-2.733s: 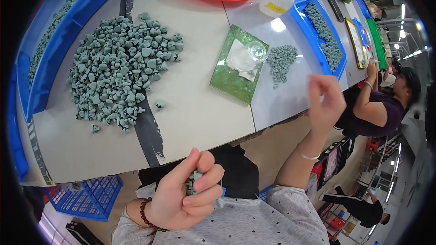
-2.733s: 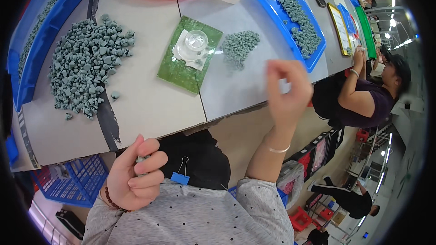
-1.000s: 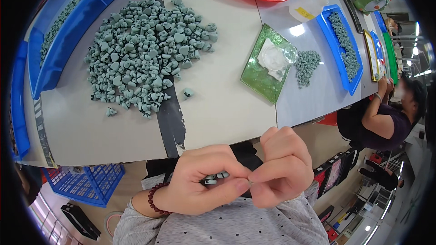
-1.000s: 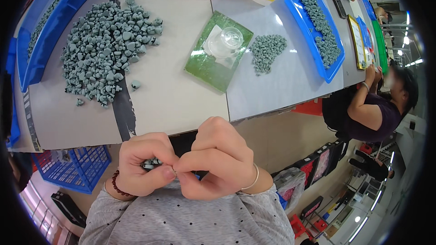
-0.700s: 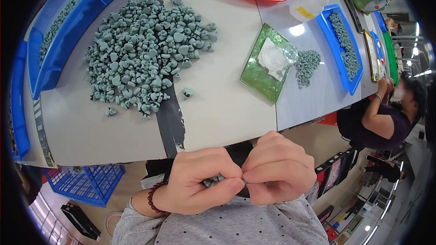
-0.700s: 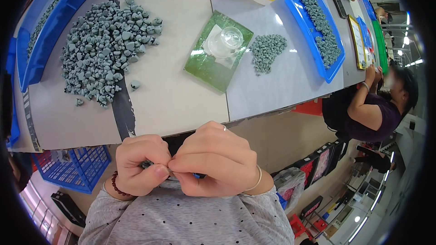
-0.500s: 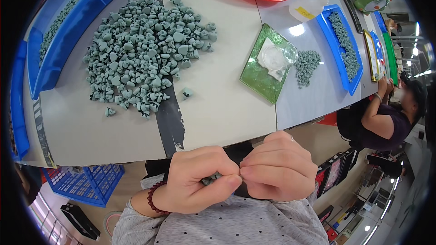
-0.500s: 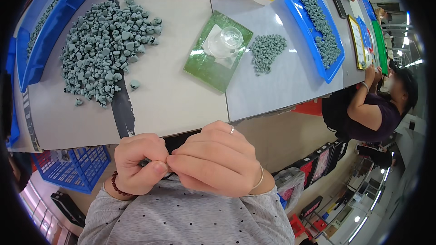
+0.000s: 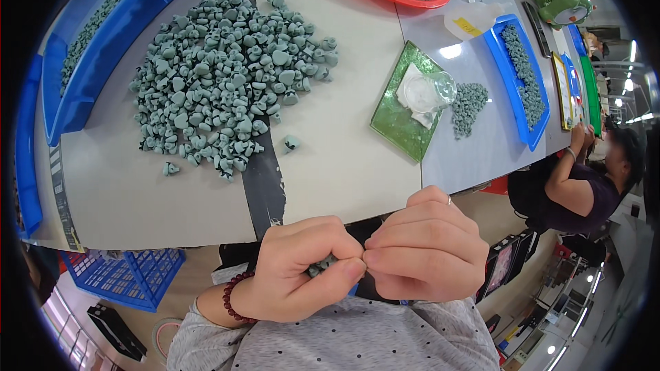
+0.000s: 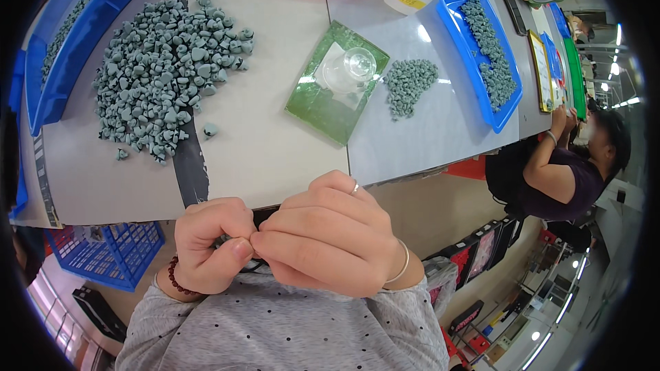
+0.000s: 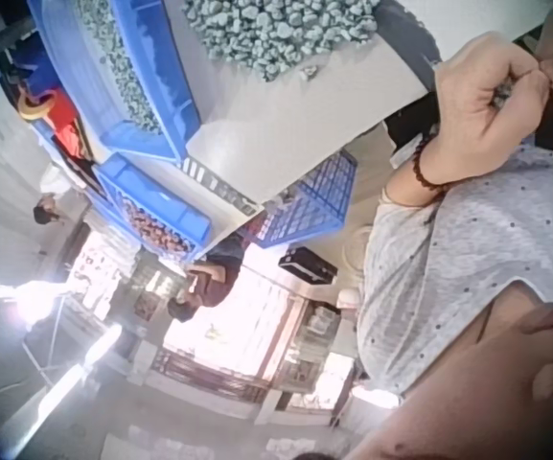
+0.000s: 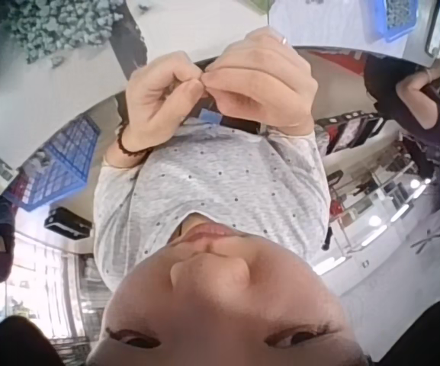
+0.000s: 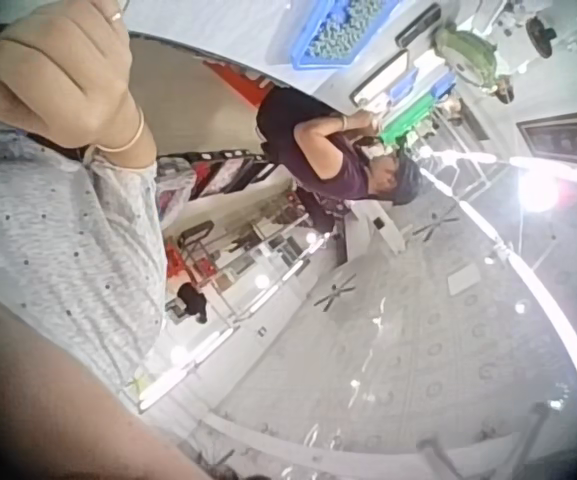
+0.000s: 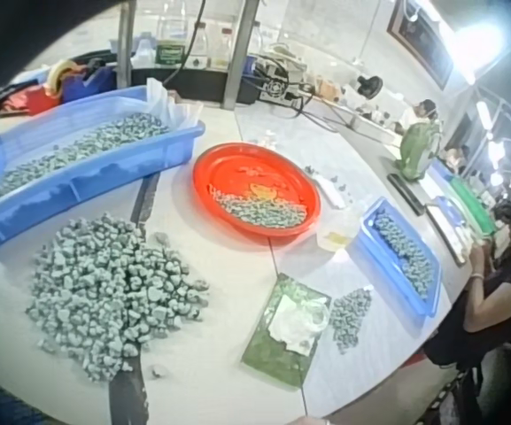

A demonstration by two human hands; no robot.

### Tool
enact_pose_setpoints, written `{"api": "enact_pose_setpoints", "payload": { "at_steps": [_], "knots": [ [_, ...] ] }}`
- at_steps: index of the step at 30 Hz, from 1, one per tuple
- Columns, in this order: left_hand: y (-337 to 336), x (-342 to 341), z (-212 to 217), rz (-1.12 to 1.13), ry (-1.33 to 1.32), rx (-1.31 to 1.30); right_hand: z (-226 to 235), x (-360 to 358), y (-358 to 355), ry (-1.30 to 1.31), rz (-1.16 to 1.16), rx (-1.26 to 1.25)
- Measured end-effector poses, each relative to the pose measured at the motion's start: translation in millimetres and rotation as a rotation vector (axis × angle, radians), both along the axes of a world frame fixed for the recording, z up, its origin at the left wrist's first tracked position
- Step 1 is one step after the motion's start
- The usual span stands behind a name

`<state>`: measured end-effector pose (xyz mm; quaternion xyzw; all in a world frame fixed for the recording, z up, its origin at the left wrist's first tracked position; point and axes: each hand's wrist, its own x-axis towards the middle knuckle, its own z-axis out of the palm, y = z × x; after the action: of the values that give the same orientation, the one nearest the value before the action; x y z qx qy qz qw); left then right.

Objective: The person assembles small molded components by hand, repeatedly picking small pieces from the work table and fitting them together with parts held in hand.

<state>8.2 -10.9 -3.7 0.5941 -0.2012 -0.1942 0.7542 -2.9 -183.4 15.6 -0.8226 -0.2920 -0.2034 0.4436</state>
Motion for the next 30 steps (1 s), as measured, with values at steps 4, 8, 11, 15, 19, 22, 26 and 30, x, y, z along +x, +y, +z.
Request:
{"api": "enact_pose_setpoints", "payload": {
  "at_steps": [4, 8, 11, 15, 19, 22, 26, 30],
  "knots": [
    [2, 2, 0, -0.038, -0.028, 0.008, 5, 3, -6, 0.041, 0.045, -0.006],
    [3, 2, 0, -0.075, -0.010, 0.003, 10, 4, -12, 0.053, 0.137, -0.076],
    [3, 1, -2, -0.075, -0.003, -0.008, 6, 4, -11, 0.035, 0.144, -0.078],
    [1, 2, 0, -0.059, 0.004, -0.041, 11, 6, -12, 0.056, 0.131, -0.090],
    [3, -4, 5, -0.034, 0.401, -0.168, 3, 12, -22, -0.204, -0.260, -0.059],
    [7, -2, 6, -0.133, 0.808, -0.475, -2, 36, -44, -0.340, -0.639, -0.244],
    [7, 3, 6, -0.227, 0.800, -0.427, -8, 51, -54, -0.413, -0.627, -0.428],
    [9, 1, 5, -0.262, 0.751, -0.456, -7, 54, -54, -0.445, -0.609, -0.526]
  ]
}}
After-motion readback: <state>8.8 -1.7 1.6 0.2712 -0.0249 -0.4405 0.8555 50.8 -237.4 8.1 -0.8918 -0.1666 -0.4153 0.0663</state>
